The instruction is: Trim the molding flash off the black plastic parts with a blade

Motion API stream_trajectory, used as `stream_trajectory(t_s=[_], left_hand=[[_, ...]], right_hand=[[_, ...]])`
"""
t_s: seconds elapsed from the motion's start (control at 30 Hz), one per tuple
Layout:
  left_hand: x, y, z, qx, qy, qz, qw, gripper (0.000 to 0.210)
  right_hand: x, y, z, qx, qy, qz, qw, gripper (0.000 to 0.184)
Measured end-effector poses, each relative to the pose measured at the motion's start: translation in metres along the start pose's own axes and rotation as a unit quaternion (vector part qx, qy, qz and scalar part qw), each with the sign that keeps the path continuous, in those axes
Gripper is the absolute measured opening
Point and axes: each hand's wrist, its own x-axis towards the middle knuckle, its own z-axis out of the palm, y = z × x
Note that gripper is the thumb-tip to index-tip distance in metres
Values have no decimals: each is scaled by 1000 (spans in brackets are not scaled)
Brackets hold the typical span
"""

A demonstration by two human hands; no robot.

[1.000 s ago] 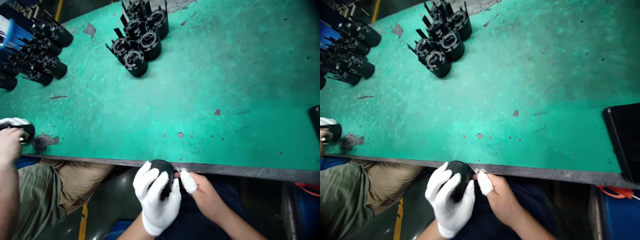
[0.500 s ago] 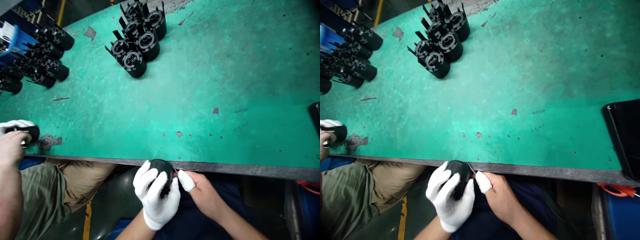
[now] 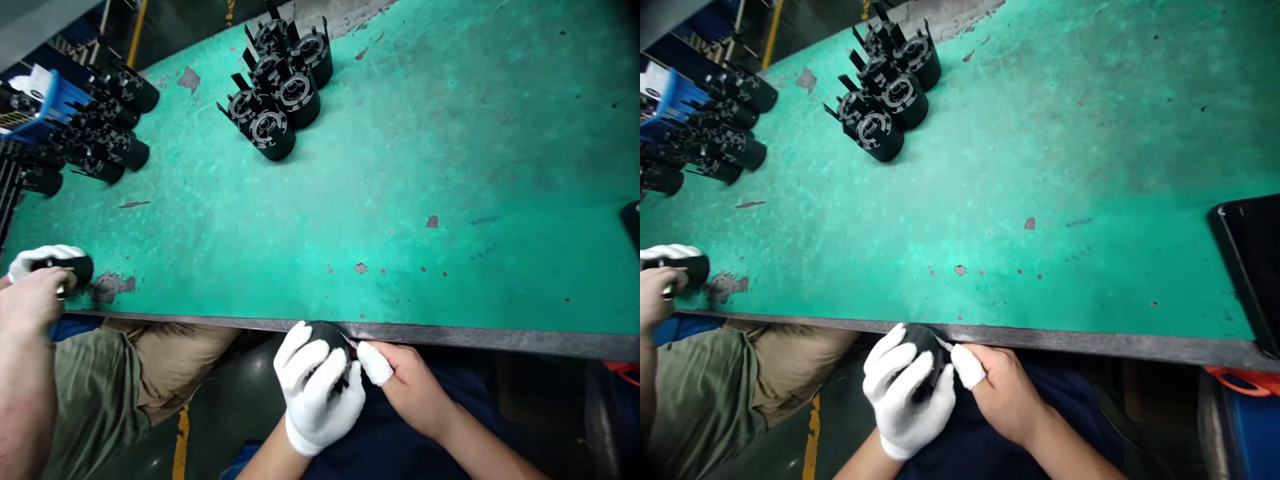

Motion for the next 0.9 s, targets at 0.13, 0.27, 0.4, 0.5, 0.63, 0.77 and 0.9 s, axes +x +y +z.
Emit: stream_trajectory(t_s=[0.13, 0.27, 0.4, 0.5, 0.63, 0.77, 0.9], left_hand=[[1, -1, 2, -7, 12, 8, 1000, 47], [-2, -3, 3, -9, 14, 11, 1000, 45], [-2, -3, 2, -11, 13, 15, 1000, 44], [0, -1, 2, -16, 17, 7, 1000, 44], [-1, 0, 3, -17, 28, -5, 999, 38], [-6, -3, 5, -9, 37, 6, 999, 38], [-7, -7, 6, -22, 38, 13, 999, 38]], right_hand=[[3, -3, 3, 8, 5, 5, 1000, 35], [4, -2, 7, 25, 23, 28, 999, 37], [4, 1, 7, 56, 17, 30, 998, 39], [3, 0, 4, 61, 2, 19, 998, 36], [3, -4, -1, 39, -11, 23, 999, 38], [5, -10, -1, 12, -2, 27, 1000, 38], [7, -12, 2, -10, 15, 31, 999, 38]])
